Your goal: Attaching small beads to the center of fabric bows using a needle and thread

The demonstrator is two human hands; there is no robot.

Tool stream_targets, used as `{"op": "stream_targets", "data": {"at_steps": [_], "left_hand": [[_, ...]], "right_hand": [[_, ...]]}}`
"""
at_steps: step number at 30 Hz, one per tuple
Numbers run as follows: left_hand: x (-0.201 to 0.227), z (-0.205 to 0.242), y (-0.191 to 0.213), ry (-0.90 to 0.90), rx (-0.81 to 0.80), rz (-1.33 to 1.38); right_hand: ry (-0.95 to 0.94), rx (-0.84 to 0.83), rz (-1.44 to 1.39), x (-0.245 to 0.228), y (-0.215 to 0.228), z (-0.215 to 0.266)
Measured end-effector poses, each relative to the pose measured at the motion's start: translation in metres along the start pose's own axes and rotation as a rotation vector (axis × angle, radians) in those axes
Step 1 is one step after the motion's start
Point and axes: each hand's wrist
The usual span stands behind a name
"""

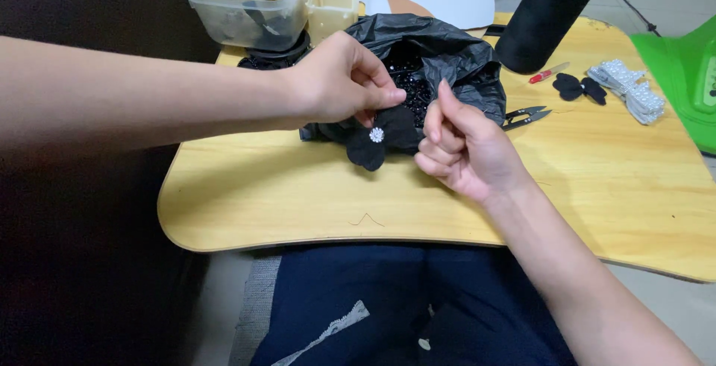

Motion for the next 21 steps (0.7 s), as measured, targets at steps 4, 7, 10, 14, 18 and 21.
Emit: {"op": "stream_targets", "data": {"at_steps": [4,7,10,14,18,21], "left_hand": [[-0.005,-0.004,0.006,-0.015,0.002,-0.003],[-0.010,-0.006,0.007,-0.024,-0.031,0.005],[-0.021,-0.009,0.009,-0.030,-0.065,0.034],[-0.050,-0.018,0.018,-0.056,-0.041,0.146],[-0.056,-0.019,0.022,0.057,0.037,-0.001],[-0.064,-0.020,0.026,0.173,0.064,-0.166]], "right_hand": [[-0.033,0.043,0.035,0.000,-0.006,0.000],[-0.031,0.068,0.039,0.000,-0.006,0.001],[-0.035,0.051,0.037,0.002,-0.001,0.002],[0.015,0.211,0.231,0.004,-0.006,0.000],[0.160,0.417,0.306,-0.001,-0.009,0.001],[0.261,0.524,0.316,-0.003,-0.004,0.003]]}}
Point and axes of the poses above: each hand's wrist, its own z-axis away from the middle knuckle, its own y-axis out of the back of the hand, x = y × z, and after that the axes turned 9 degrees about z, right-handed
